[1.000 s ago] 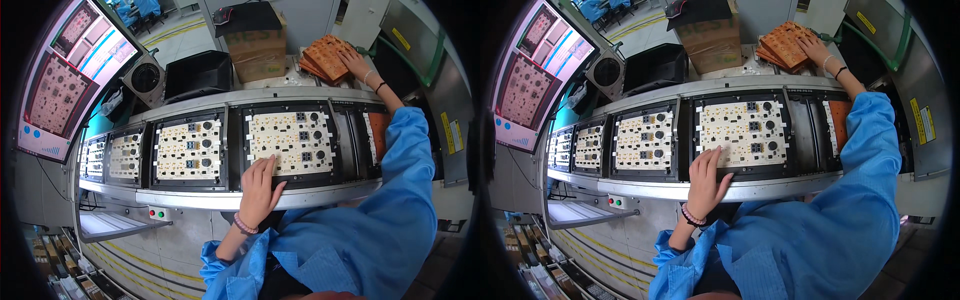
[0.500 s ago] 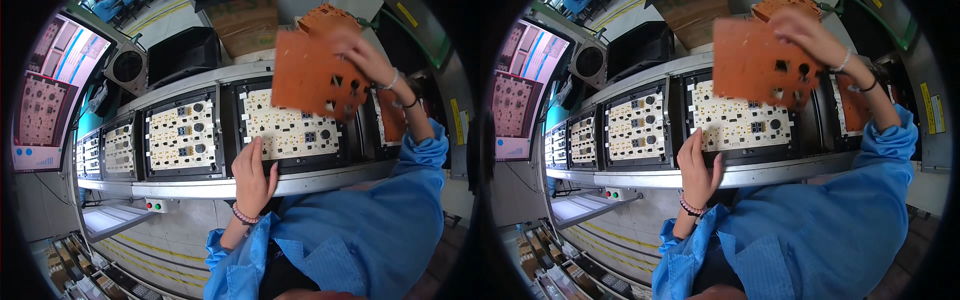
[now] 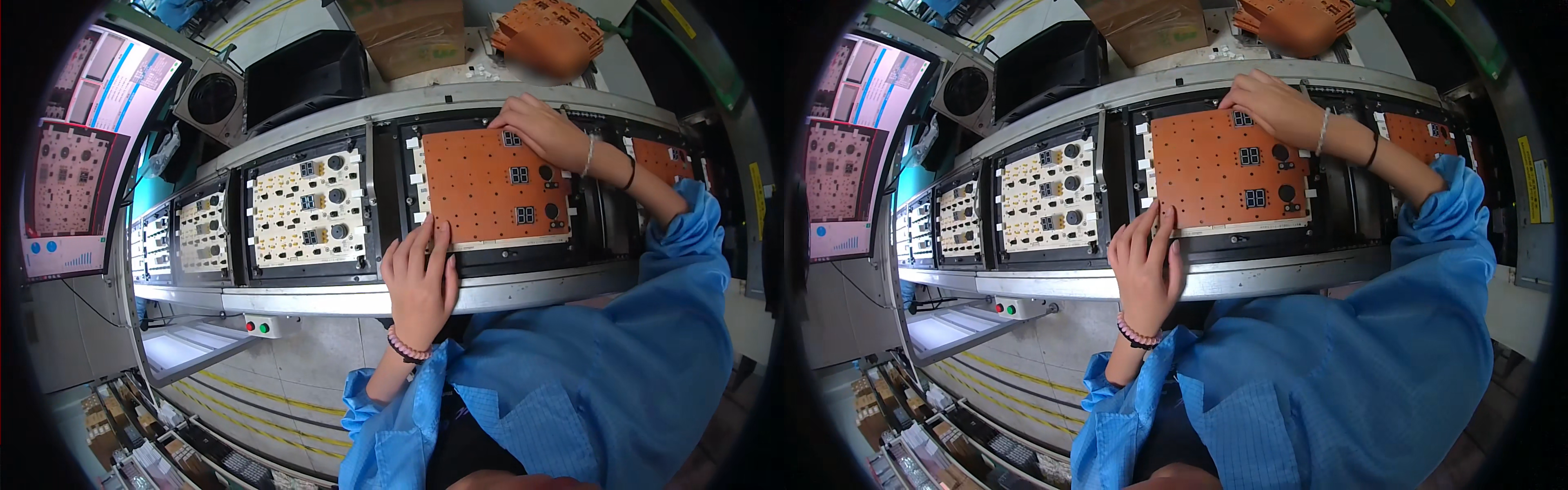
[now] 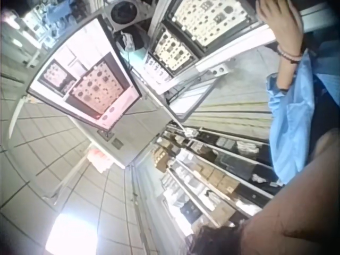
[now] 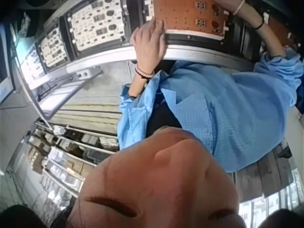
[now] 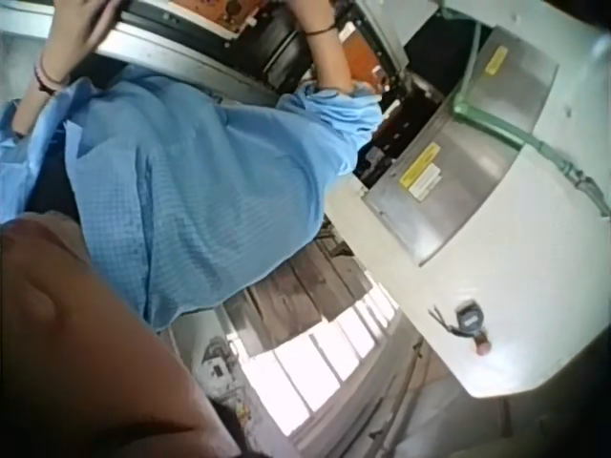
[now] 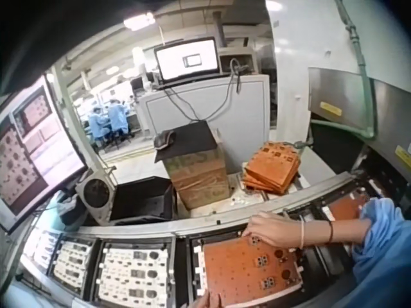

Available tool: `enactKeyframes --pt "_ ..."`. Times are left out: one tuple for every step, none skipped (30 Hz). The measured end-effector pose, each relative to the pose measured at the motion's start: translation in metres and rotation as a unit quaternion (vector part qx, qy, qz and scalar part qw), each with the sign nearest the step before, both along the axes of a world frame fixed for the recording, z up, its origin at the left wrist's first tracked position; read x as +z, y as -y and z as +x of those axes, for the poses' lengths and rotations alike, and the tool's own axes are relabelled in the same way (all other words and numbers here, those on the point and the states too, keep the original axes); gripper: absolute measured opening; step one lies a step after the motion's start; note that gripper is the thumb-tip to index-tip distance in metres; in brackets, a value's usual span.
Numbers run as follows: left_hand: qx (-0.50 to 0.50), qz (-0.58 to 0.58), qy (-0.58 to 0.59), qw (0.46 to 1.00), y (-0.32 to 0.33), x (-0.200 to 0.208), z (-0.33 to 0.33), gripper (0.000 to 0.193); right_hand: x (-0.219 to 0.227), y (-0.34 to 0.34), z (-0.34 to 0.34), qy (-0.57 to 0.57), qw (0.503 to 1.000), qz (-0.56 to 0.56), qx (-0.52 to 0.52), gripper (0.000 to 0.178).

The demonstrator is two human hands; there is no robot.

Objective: The person inserts small electronic components onto circuit boards on a conveyor line by hand and places template covers over the assembled boards.

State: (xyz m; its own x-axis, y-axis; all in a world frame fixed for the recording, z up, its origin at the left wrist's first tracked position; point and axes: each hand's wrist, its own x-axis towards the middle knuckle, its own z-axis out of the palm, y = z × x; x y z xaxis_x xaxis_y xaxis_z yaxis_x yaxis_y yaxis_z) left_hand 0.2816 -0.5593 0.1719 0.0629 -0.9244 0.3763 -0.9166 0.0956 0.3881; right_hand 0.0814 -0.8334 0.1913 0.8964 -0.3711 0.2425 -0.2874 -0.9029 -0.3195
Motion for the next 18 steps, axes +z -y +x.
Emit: enactKeyframes --pt "0.000 0.002 -0.001 1.000 0.000 0.001 0.000 0.051 -0.002 -0.004 -0.002 -0.018 1.000 -0.022 -0.009 0.029" --pt "0.001 0.016 0.011 1.000 -0.001 0.003 0.000 0.052 -0.004 -0.008 -0.004 -0.019 1.000 -0.019 -0.010 0.029" --pt "0.002 0.029 0.022 0.999 -0.001 0.004 0.000 0.053 -0.005 -0.012 -0.007 -0.029 0.996 -0.087 -0.015 0.036" --pt "0.001 0.030 0.021 0.999 -0.001 0.006 0.000 0.053 -0.005 -0.017 -0.008 -0.039 0.987 -0.154 -0.020 0.043" --pt "0.000 0.045 0.052 0.998 -0.002 0.008 0.000 0.055 -0.005 -0.024 -0.008 -0.041 0.987 -0.152 -0.021 0.043" --pt "0.000 0.060 0.082 0.995 -0.004 0.010 0.000 0.057 -0.004 -0.034 -0.007 -0.057 0.981 -0.174 -0.064 0.047" --pt "-0.001 0.063 0.080 0.995 -0.004 0.012 -0.002 0.057 -0.004 -0.038 -0.007 -0.074 0.972 -0.196 -0.106 0.050" --pt "0.001 0.070 0.070 0.995 -0.004 0.013 -0.004 0.058 -0.004 -0.038 -0.008 -0.076 0.972 -0.194 -0.106 0.050" --pt "0.003 0.077 0.061 0.995 -0.004 0.015 -0.005 0.060 -0.004 -0.038 -0.007 -0.088 0.967 -0.207 -0.119 0.051" --pt "0.002 0.080 0.060 0.995 -0.004 0.017 -0.004 0.060 -0.003 -0.038 -0.007 -0.100 0.961 -0.221 -0.132 0.051" --pt "-0.002 0.081 0.068 0.994 -0.002 0.019 -0.002 0.062 -0.003 -0.038 -0.007 -0.101 0.961 -0.220 -0.132 0.051" --pt "-0.006 0.083 0.074 0.994 -0.001 0.019 -0.001 0.063 -0.003 -0.037 -0.008 -0.101 0.961 -0.221 -0.135 0.052" --pt "-0.006 0.084 0.073 0.994 -0.001 0.019 0.001 0.063 -0.003 -0.036 -0.009 -0.101 0.960 -0.223 -0.138 0.053" --pt "-0.011 0.077 0.069 0.995 -0.001 0.018 0.002 0.062 -0.002 -0.035 -0.010 -0.102 0.960 -0.223 -0.137 0.053" --pt "-0.017 0.068 0.066 0.995 0.000 0.017 0.004 0.061 -0.001 -0.033 -0.010 -0.098 0.960 -0.231 -0.127 0.049" --pt "-0.016 0.066 0.065 0.996 0.001 0.014 0.006 0.061 0.000 -0.031 -0.011 -0.095 0.959 -0.240 -0.116 0.045" --pt "-0.026 0.061 0.036 0.997 0.001 0.010 0.009 0.058 0.004 -0.028 -0.013 -0.095 0.958 -0.243 -0.116 0.045" --pt "-0.034 0.056 0.006 0.998 0.002 0.006 0.011 0.056 0.008 -0.022 -0.014 -0.111 0.956 -0.228 -0.148 0.037"
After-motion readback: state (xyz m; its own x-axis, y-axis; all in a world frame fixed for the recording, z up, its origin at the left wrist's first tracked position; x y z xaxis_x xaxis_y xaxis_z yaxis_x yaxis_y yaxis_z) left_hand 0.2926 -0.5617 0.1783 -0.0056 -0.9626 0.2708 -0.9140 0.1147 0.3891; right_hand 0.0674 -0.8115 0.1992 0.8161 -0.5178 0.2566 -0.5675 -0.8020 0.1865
